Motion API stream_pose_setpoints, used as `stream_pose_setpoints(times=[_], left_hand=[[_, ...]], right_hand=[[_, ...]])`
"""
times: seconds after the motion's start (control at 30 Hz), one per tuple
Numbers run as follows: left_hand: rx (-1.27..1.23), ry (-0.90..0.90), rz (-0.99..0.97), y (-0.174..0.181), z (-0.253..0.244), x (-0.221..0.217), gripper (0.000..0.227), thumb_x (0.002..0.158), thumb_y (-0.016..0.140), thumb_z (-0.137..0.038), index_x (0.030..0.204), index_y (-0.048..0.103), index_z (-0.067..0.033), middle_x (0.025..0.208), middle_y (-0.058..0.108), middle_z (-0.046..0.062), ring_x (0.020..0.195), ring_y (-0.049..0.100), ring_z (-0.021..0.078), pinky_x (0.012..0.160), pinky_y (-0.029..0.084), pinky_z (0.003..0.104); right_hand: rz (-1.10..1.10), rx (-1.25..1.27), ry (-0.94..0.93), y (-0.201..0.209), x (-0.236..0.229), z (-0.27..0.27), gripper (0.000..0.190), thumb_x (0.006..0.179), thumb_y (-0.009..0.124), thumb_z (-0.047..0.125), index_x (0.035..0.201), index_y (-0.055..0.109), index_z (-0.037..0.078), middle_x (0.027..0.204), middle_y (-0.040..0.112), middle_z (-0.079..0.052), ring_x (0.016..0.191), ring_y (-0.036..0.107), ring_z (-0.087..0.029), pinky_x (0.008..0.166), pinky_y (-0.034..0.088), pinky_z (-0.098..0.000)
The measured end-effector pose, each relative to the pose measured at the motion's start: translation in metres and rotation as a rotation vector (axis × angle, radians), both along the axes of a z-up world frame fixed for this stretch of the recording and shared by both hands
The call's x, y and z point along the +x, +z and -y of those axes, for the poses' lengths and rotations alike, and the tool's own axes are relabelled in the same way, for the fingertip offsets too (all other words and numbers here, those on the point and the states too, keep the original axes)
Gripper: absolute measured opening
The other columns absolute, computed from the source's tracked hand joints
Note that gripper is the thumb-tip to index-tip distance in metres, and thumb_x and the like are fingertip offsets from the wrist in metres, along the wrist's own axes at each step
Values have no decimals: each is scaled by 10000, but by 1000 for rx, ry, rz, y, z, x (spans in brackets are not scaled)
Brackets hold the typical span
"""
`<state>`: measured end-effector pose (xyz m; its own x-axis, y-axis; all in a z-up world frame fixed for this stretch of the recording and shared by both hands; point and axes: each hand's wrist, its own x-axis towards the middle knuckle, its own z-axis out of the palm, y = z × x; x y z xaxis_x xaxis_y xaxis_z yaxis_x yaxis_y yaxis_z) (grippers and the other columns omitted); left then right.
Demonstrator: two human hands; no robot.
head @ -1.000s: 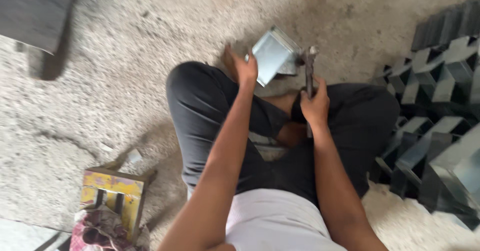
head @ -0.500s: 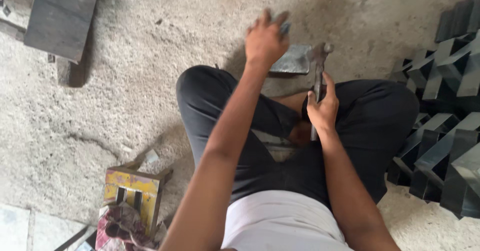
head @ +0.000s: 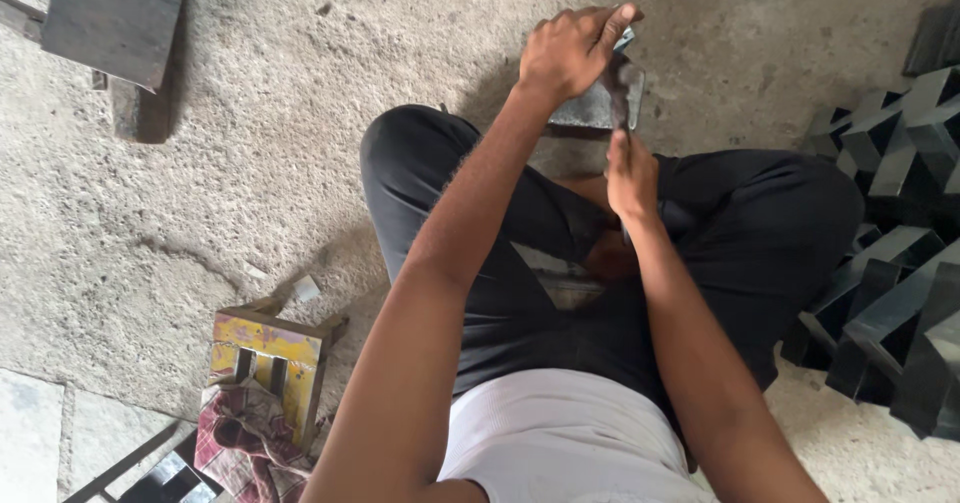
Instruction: The person sits cross-legged on the floor and uses a hammer to strike a small metal box placed on a metal block. They repeatedly hit the box to shape it, occasionally adjusting its position or flipping it over to work on different sides.
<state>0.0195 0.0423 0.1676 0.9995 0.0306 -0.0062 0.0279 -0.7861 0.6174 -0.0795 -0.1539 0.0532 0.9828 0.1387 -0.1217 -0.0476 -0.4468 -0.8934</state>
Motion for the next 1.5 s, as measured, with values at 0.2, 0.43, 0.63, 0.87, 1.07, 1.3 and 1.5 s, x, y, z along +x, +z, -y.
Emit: stream_pose_setpoints(times=[0.2, 0.43, 0.63, 0.87, 1.07, 1.3, 1.5], left_hand=[[73, -1, -15, 5, -5, 14, 686, 965, 234, -693, 1259, 715, -301, 1132, 755, 84, 1085, 700, 333, 957, 523, 516], [67, -14, -72, -5, 2, 11, 690, 981, 196, -683, 1285, 687, -305, 1177, 752, 46, 1125, 700, 300, 958, 534, 514], [91, -44, -150, -10, 12, 1, 653, 999, 199, -676, 1381, 634, -374, 1248, 726, 41, 1152, 697, 312, 1003, 536, 507], [171, -45, -12, -12, 16, -4, 517, 1031, 316, -623, 1378, 605, -370, 1346, 680, 31, 1122, 708, 322, 931, 568, 513], [232, -106, 15, 6, 7, -11, 623, 830, 671, -279, 1429, 531, -376, 1294, 683, 30, 1101, 721, 299, 901, 591, 474], [211, -76, 11, 10, 6, 0, 643, 809, 696, -244, 1404, 496, -382, 1277, 655, 89, 1069, 690, 368, 829, 574, 517], [-69, 156, 267, -92, -49, 29, 615, 757, 723, -272, 1352, 589, -195, 1281, 656, 180, 1143, 639, 462, 900, 507, 533]], right_hand=[[-107, -97, -24, -34, 39, -19, 614, 1079, 413, 555, 884, 612, 7, 718, 623, -145, 605, 649, -279, 596, 511, -433], [-370, -95, -80, -17, 24, -25, 578, 1072, 446, 514, 954, 634, -19, 805, 632, -230, 753, 629, -444, 649, 481, -565], [117, -339, 127, -17, 9, -23, 624, 1153, 383, 513, 1043, 675, -27, 974, 677, -296, 954, 612, -530, 792, 485, -585], [36, -336, 41, -43, -7, -21, 673, 1099, 373, 558, 1036, 675, -40, 970, 664, -326, 965, 608, -554, 796, 478, -601], [30, -334, 93, -67, -3, -17, 720, 1111, 385, 595, 923, 676, -36, 864, 655, -312, 888, 615, -545, 743, 457, -612], [-648, 170, -73, -31, 0, 9, 558, 929, 528, 704, 811, 539, 159, 551, 436, 8, 397, 373, -123, 365, 282, -291], [-860, 457, -45, 0, 12, 14, 435, 951, 693, 488, 814, 439, 163, 563, 384, 40, 414, 366, -102, 372, 304, -289]])
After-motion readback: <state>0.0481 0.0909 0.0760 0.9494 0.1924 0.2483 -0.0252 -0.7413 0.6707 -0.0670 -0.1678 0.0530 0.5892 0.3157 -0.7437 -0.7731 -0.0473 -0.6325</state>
